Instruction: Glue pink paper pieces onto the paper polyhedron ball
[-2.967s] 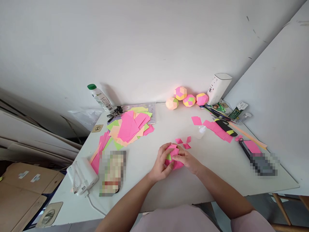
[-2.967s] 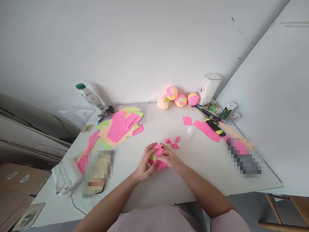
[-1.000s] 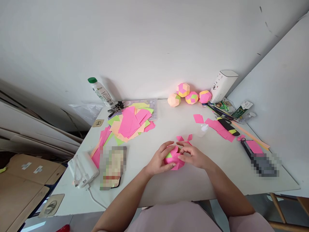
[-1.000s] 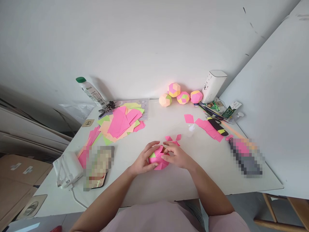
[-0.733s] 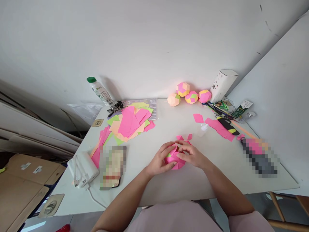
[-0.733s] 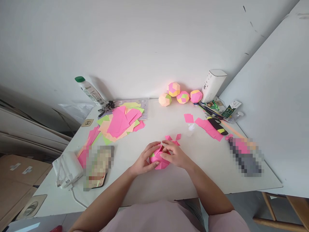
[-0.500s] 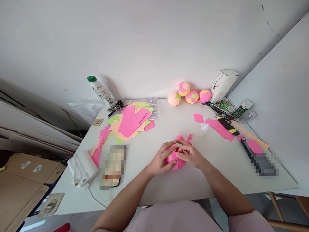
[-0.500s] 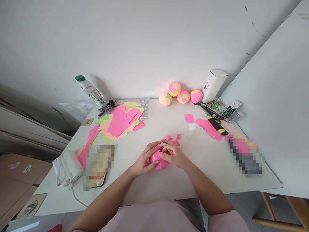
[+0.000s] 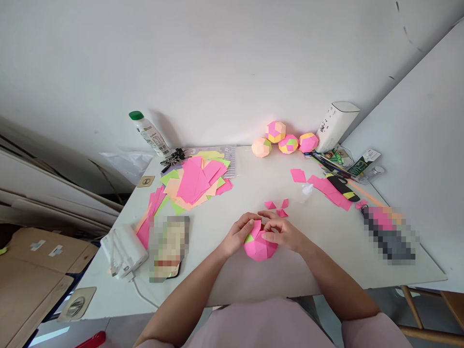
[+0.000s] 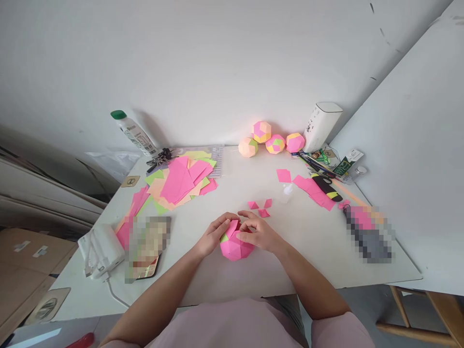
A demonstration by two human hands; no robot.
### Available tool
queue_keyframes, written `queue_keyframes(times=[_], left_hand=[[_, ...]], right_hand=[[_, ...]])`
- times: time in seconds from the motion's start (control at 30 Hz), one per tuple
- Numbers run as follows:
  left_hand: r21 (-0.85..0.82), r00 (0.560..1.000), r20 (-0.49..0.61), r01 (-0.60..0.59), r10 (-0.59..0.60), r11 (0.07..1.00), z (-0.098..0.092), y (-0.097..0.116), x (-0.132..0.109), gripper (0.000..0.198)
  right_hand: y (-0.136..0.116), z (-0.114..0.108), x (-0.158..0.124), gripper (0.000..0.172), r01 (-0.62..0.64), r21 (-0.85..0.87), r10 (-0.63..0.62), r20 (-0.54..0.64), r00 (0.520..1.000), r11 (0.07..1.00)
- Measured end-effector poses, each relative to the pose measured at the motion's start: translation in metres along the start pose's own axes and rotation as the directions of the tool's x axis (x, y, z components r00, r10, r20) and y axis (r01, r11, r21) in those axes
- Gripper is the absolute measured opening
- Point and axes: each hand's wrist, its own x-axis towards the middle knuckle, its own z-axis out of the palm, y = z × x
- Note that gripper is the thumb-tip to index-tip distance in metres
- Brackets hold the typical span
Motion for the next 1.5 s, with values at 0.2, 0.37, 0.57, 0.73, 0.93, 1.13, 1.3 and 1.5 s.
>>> queue_keyframes(times=[0.2,0.37,0.57,0.73,0.93,1.13,1.3,1.5], left_hand=[[-0.226,0.978,0.153,0.176,-0.144,0.958,-0.003,0.005,0.001,0.021],[-0.189,0.967,0.234,0.143,-0.097,0.972,-0.007,0.005,0.003,0.025],[-0.287,0.95,0.294,0.191,-0.104,0.939,-0.009,0.004,0.002,0.027],[-0.301,0.951,0.287,0.204,-0.116,0.932,-0.007,0.005,0.002,0.028],[-0.275,0.957,0.271,0.184,-0.108,0.944,-0.005,0.004,0.001,0.031],[-0.254,0.969,0.238,0.135,-0.074,0.958,-0.004,0.004,-0.001,0.032],[-0.273,0.973,0.217,0.131,-0.071,0.953,-0.002,0.007,-0.001,0.031],[-0.278,0.977,0.203,0.123,-0.067,0.953,0.0,0.008,-0.001,0.032]], right_hand=[[0.0,0.004,0.0,0.02,-0.006,0.069,-0.001,0.097,0.995,0.998],[-0.002,0.004,0.0,0.018,-0.005,0.076,-0.004,0.111,0.994,0.997],[-0.002,0.003,-0.001,0.017,-0.005,0.057,-0.003,0.136,0.991,0.998],[-0.001,0.005,0.0,0.019,-0.011,0.051,0.004,0.133,0.991,0.999],[-0.003,0.008,0.0,0.02,-0.003,0.073,-0.007,0.13,0.991,0.997],[0.0,0.01,0.001,0.021,0.007,0.096,-0.02,0.13,0.991,0.995],[0.002,0.01,0.002,0.022,0.004,0.127,-0.022,0.14,0.99,0.992],[0.003,0.011,0.003,0.023,-0.002,0.152,-0.019,0.138,0.99,0.988]])
